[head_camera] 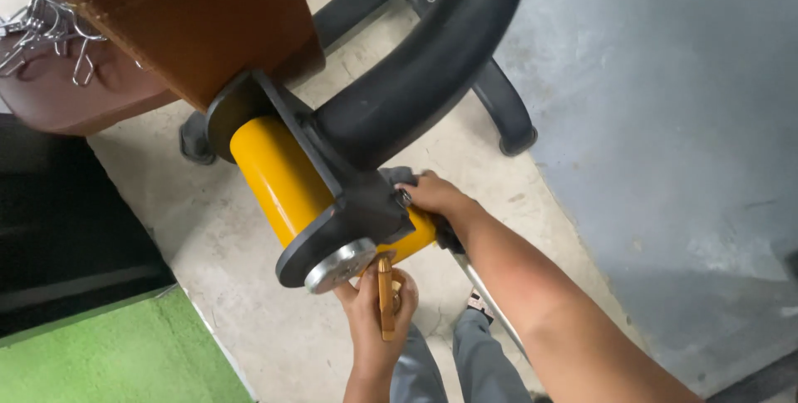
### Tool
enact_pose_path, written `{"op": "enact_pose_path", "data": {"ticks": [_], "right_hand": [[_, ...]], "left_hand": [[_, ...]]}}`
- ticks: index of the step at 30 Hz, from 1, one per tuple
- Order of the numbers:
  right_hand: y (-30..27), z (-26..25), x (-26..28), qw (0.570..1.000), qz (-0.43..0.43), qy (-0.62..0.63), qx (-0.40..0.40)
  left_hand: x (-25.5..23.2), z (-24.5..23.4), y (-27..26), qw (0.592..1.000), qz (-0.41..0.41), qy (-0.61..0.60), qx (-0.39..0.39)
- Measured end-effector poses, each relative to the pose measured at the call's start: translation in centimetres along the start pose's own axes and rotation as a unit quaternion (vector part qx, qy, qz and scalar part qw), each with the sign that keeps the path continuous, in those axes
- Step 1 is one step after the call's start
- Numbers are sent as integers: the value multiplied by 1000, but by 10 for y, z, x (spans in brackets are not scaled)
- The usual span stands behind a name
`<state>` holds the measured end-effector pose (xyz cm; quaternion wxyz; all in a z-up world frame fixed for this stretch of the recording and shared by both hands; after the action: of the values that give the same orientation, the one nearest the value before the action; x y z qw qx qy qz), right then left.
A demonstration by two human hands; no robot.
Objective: Clean the metal frames and supports of a gym machine using a cloth and spray bottle.
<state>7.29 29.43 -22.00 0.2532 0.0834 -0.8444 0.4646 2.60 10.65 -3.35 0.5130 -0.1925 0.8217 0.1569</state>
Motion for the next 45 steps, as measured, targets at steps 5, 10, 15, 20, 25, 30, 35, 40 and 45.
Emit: {"op": "enact_pose_path", "data": {"ticks": [5, 10, 15, 20, 25, 30, 35, 40, 45], "right_hand": [[29, 18, -49, 994, 103, 34, -13], [-2, 33, -65, 989, 121, -23, -78], [-88, 64, -8, 965, -206, 139, -77], [-172, 77, 7, 880, -175, 436, 63], [-183, 71, 26, 843, -261, 471, 3], [-122, 53, 40, 869, -234, 435, -24], [-125, 80, 9, 885, -178, 424, -70], [-210, 70, 44, 886, -202, 346, -233], [-307, 41, 89, 820, -366, 173, -405]], "left_hand": [[6, -5, -5, 999, 16, 28, 14], [-8, -22, 4, 995, -93, 1, 34], [-12, -34, 2, 986, -117, -48, 110], [15, -63, -30, 989, -61, -70, 111], [-24, -84, -34, 991, 28, -67, 109], [-26, -101, -33, 982, -24, -179, 53], [-16, -120, -43, 992, 6, -123, 13], [3, -138, -49, 988, -72, -134, -11], [-2, -155, -47, 995, 12, -97, 17]]}}
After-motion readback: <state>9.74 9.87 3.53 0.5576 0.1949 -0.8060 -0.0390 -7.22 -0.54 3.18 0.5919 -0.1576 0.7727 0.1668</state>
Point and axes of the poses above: each hand's wrist, its own y-axis towards the middle knuckle, its own z-axis out of the palm, x = y × z, the point moved 9 cm from there along y, towards the middle knuckle, and after that the axes turned 8 degrees about z, right-handed, at the moved point
